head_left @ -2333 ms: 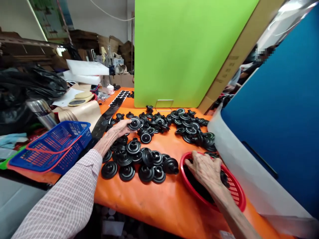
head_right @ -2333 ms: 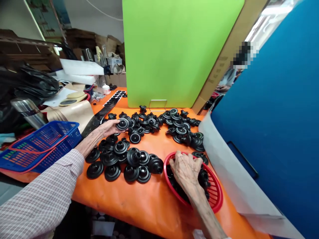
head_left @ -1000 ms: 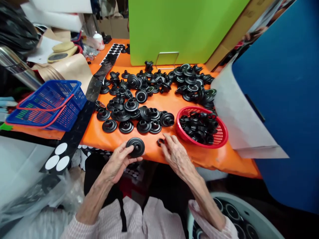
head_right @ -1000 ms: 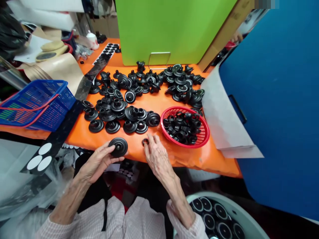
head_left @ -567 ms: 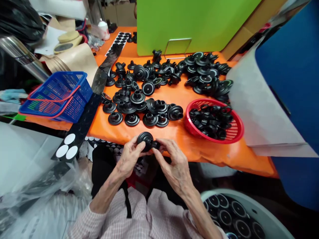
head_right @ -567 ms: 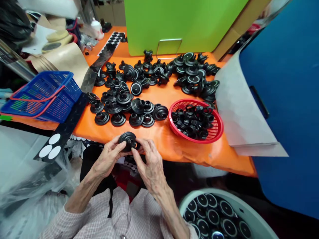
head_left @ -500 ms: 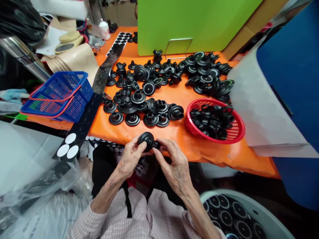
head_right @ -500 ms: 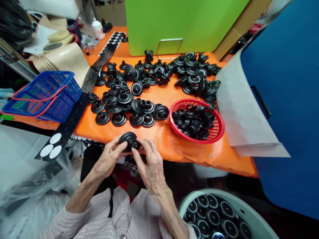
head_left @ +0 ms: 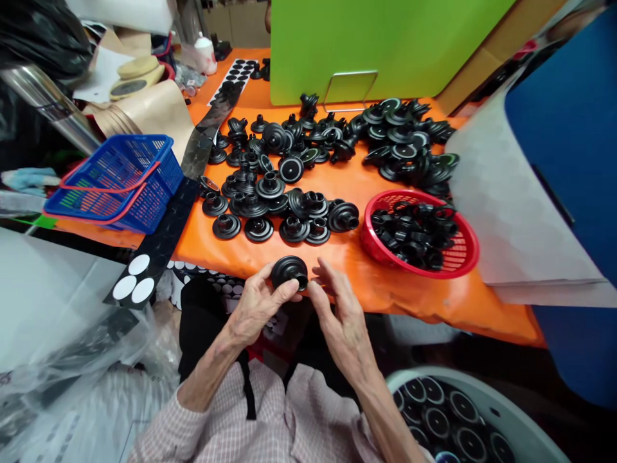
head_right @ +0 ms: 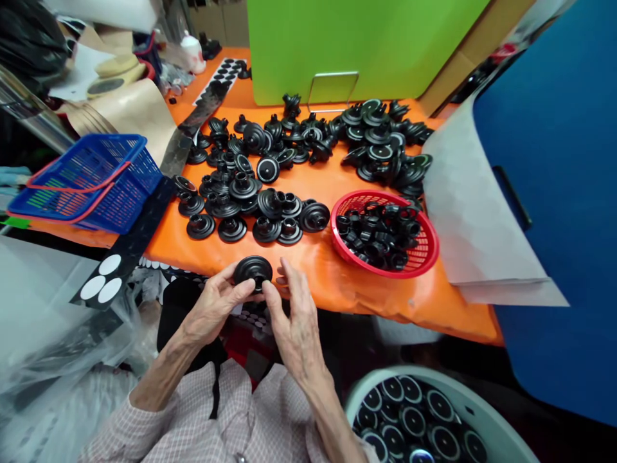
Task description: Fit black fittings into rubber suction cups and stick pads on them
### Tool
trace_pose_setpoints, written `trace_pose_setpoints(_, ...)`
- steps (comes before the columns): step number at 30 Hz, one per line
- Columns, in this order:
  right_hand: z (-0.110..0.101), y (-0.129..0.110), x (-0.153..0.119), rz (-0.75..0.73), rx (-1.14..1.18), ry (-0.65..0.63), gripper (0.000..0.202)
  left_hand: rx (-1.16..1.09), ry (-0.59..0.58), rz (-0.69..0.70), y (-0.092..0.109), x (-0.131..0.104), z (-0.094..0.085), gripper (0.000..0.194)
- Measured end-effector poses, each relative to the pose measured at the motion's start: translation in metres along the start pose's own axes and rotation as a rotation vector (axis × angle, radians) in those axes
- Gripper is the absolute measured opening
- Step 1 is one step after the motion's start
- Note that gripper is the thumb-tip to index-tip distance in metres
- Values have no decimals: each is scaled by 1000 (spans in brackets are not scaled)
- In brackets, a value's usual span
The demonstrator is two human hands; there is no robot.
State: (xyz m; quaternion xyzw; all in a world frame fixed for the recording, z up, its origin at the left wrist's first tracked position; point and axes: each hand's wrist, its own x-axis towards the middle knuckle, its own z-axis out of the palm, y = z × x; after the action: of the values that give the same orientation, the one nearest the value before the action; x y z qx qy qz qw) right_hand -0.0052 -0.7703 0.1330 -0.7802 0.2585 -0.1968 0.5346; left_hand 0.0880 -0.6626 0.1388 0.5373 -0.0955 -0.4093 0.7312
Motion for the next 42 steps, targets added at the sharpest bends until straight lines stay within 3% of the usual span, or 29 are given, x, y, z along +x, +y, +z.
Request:
trace_pose_setpoints(2,0,1,3,128,134,-59,46,-17,-10,2,1,0,0,39)
trace_pose_setpoints(5,2,2,4,199,234,-142,42,-16,-9,6,2,-1,0,41)
trace_pose_setpoints(11,12,-1,1,151,206,-82,35,157,22,137,-3,-7,-2,33)
trace_pose_setpoints(14,15,-3,3,175,299,-140,35,211,72,171,-2,-9,-4,32)
trace_pose_setpoints(18,11,-13,8,164,400,-203,41,169,-6,200,6,-5,-10,37)
trace_pose_setpoints(23,12,-23,10,179,458,-141,47,79,-33,231,10,-4,-12,43)
trace_pose_setpoints(32,25,-13,7,128,363,-70,33,222,83,223,2,-12,-7,33)
trace_pose_setpoints(37,19,-6,10,83,225,-127,39,61,84,116,0,-6,-5,32)
trace_pose_setpoints(42,14,-6,4,-217,-136,24,50,-28,103,54,4,-1,-4,35)
